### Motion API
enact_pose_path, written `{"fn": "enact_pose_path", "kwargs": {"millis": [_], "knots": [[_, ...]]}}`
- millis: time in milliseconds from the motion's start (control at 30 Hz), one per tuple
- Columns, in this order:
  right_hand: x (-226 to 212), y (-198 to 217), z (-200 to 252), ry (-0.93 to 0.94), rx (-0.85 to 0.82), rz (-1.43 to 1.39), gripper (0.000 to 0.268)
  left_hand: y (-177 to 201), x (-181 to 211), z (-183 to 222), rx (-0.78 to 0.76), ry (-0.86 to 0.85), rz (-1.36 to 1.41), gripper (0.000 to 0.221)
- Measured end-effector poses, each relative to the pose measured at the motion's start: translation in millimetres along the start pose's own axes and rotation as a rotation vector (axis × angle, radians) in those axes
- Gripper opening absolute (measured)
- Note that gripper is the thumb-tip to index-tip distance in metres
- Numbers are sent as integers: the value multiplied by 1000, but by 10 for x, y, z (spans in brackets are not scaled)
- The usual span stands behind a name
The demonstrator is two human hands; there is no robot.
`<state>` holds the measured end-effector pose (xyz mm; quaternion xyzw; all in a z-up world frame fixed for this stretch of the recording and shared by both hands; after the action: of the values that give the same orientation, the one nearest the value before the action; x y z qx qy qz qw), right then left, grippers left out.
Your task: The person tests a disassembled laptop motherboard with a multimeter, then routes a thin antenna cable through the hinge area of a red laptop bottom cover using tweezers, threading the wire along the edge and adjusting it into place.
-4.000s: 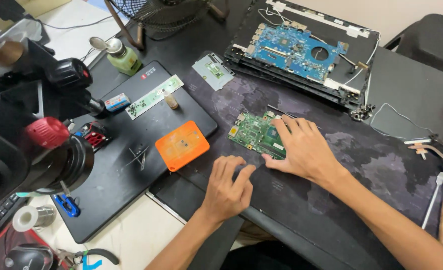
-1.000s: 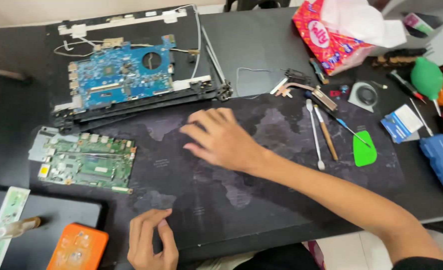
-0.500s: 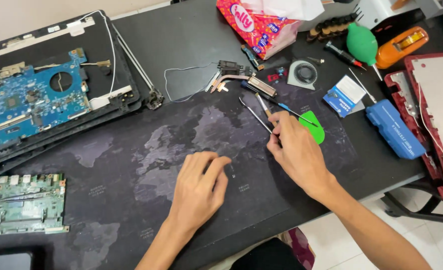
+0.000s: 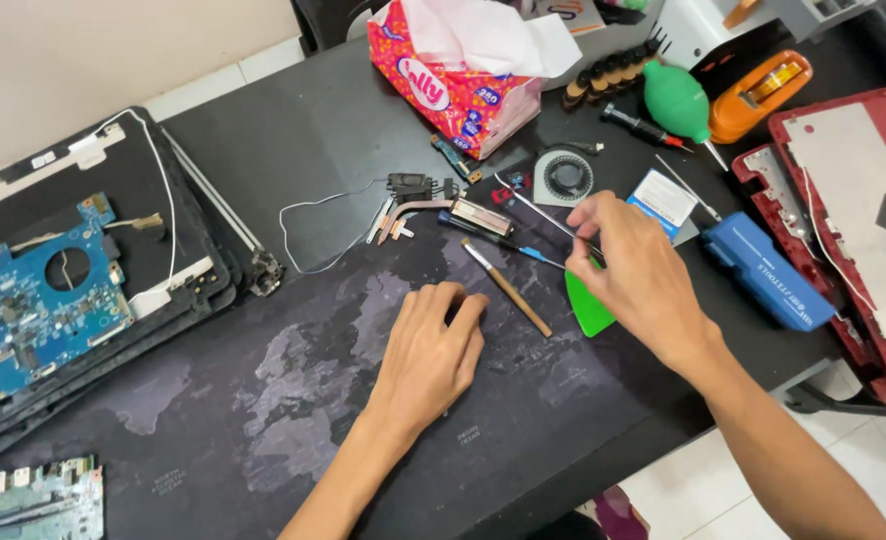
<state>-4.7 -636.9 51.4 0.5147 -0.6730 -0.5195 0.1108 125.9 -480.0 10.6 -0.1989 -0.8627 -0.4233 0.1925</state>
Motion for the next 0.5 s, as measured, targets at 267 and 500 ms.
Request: {"fn": "enact_pose_path", "kwargs": {"millis": [267,500], "knots": [[109,161,27,6,-16,-28,28,-289,224,-419,-38,-29,163,22],[564,977,489,-162,-149,-149,29,-763,656,-811,-189,169,629,11]]}}
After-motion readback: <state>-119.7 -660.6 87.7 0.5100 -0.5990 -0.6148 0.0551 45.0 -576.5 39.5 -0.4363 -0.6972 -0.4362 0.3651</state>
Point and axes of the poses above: each hand's wrist, its own z-axis away from the middle knuckle, its own y-axis out of the back of the hand, x = y × z, the point moved 7 cm from there along -z, towards the middle knuckle, and after that the axes turned 3 degrees about x, right-handed, at the moved point
